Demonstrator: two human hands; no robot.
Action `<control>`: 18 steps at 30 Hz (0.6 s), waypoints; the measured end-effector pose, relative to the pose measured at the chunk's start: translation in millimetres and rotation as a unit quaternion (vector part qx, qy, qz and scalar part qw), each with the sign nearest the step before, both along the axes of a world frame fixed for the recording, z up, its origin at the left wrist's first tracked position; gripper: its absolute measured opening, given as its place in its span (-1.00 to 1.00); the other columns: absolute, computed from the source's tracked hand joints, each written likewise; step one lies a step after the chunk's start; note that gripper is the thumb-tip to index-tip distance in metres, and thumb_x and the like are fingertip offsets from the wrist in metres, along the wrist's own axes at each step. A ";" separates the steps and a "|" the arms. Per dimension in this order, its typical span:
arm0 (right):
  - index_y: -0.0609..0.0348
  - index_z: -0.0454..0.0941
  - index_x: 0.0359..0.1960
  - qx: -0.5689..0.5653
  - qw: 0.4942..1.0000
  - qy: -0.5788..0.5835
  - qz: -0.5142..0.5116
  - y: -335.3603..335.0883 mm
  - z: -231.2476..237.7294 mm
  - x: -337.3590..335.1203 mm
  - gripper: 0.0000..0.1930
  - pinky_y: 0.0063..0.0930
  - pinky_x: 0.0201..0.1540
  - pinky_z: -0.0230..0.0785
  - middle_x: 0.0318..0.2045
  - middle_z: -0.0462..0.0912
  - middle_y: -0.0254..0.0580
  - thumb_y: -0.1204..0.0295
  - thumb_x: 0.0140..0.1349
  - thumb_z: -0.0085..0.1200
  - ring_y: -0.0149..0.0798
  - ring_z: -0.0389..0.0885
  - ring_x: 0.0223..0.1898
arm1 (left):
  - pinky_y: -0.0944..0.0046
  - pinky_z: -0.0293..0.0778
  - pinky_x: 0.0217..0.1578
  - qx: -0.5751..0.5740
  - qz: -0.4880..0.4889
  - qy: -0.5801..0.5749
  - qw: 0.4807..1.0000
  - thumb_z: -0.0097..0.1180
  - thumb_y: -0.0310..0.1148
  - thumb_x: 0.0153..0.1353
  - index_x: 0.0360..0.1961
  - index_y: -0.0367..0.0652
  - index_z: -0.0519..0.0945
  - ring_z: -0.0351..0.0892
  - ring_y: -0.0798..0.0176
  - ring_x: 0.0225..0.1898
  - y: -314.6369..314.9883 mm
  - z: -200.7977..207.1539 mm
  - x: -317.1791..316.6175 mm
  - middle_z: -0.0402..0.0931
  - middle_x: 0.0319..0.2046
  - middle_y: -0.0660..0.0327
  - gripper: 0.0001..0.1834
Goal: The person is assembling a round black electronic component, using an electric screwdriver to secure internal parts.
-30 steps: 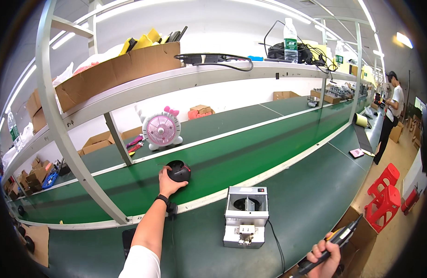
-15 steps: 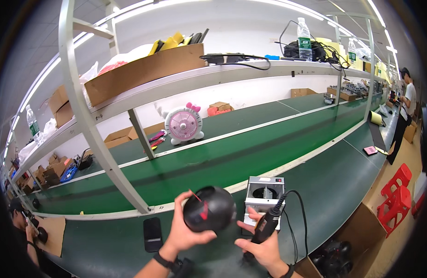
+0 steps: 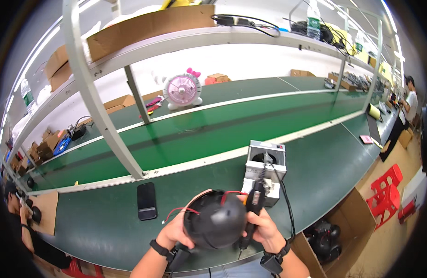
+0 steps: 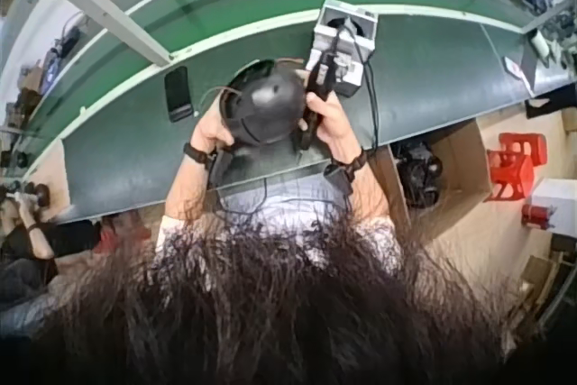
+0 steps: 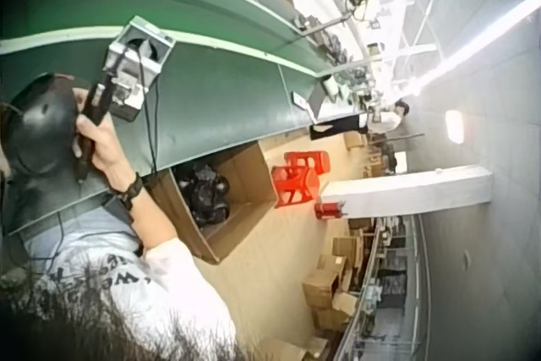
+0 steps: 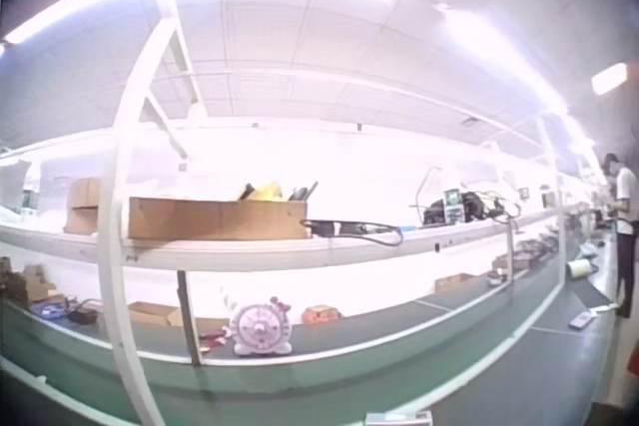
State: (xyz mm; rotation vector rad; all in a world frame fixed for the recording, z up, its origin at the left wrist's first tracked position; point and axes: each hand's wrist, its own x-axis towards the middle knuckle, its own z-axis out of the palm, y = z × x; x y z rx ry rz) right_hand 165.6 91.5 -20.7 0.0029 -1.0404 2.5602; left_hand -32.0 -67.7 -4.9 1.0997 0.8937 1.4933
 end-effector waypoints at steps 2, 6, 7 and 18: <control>0.28 0.27 0.24 -0.012 0.999 -0.026 0.015 -1.3 -1.6 -7.0 -0.43 -0.55 -0.54 0.44 -0.12 0.56 -0.14 0.37 0.27 0.21 -0.40 0.59 -0.35 | 0.03 0.13 0.36 0.021 -0.040 -0.092 0.995 0.72 -0.07 -0.59 0.49 -0.12 -0.13 0.16 0.06 0.40 4.3 2.9 6.0 0.07 0.42 0.06 0.62; 0.28 0.38 0.12 0.000 0.994 -0.105 -0.033 -1.9 6.7 -7.1 -0.54 -0.56 -0.55 0.45 -0.13 0.57 -0.14 0.38 0.25 0.25 -0.43 0.59 -0.39 | 0.03 0.16 0.35 0.005 -0.047 -0.194 0.980 0.72 -0.12 -0.54 0.50 -0.17 -0.22 0.20 0.02 0.38 1.4 -3.8 17.9 0.06 0.42 0.02 0.64; 0.29 0.40 0.08 0.011 0.989 -0.136 -0.055 -2.1 10.7 -8.2 -0.57 -0.56 -0.55 0.44 -0.14 0.57 -0.14 0.38 0.25 0.25 -0.44 0.59 -0.39 | 0.03 0.16 0.35 0.000 -0.053 -0.194 0.980 0.72 -0.12 -0.54 0.50 -0.17 -0.22 0.20 0.02 0.38 -2.0 -15.5 13.0 0.06 0.42 0.02 0.64; 0.26 0.36 -0.04 0.112 0.948 -0.184 -0.235 -8.5 35.0 -13.8 -0.67 -0.58 -0.54 0.41 -0.46 0.56 -0.34 0.51 0.24 0.23 -0.49 0.54 -0.52 | -0.35 0.52 0.03 0.022 -0.002 -0.248 0.968 0.53 0.08 -0.17 0.46 -0.01 -0.03 0.11 -0.22 0.38 -31.4 -67.7 -20.9 0.02 0.41 -0.05 0.27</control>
